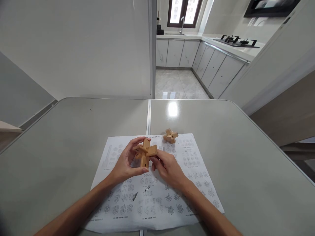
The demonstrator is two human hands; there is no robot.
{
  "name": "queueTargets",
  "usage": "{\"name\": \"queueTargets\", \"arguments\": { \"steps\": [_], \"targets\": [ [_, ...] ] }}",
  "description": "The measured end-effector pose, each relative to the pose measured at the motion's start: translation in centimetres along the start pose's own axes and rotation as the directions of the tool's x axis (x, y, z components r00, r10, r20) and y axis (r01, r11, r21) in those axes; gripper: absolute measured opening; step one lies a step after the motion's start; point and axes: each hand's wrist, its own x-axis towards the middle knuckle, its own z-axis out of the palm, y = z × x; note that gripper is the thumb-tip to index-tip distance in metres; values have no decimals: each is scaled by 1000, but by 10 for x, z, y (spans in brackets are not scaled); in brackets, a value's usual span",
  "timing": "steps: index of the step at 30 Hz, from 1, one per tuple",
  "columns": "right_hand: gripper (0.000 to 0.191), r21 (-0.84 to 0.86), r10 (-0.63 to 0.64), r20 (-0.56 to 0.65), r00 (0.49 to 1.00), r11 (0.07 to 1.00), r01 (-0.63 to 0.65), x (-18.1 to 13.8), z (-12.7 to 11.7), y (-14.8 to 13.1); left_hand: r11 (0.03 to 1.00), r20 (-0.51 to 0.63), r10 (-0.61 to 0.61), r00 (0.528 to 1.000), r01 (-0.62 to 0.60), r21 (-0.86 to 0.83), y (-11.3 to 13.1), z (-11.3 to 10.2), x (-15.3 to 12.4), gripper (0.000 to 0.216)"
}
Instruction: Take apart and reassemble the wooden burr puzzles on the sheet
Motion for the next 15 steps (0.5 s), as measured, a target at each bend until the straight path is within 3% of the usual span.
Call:
{"name": "queueTargets", "arguments": {
  "steps": [6, 9, 15],
  "targets": [
    [19, -18, 54, -16, 998, 998, -55, -3, 4, 3, 998, 4, 21, 1000, -21, 58, 2, 0, -1, 90],
    [16, -17, 72, -19, 997, 997, -73, -1, 3, 1, 989, -46, 70, 997, -63, 137, 1, 3, -1, 88],
    [23, 42, 101, -227, 969, 995, -93, 5, -5, -7, 933, -172, 167, 971, -99, 347, -3, 5, 0, 88]
  ]
}}
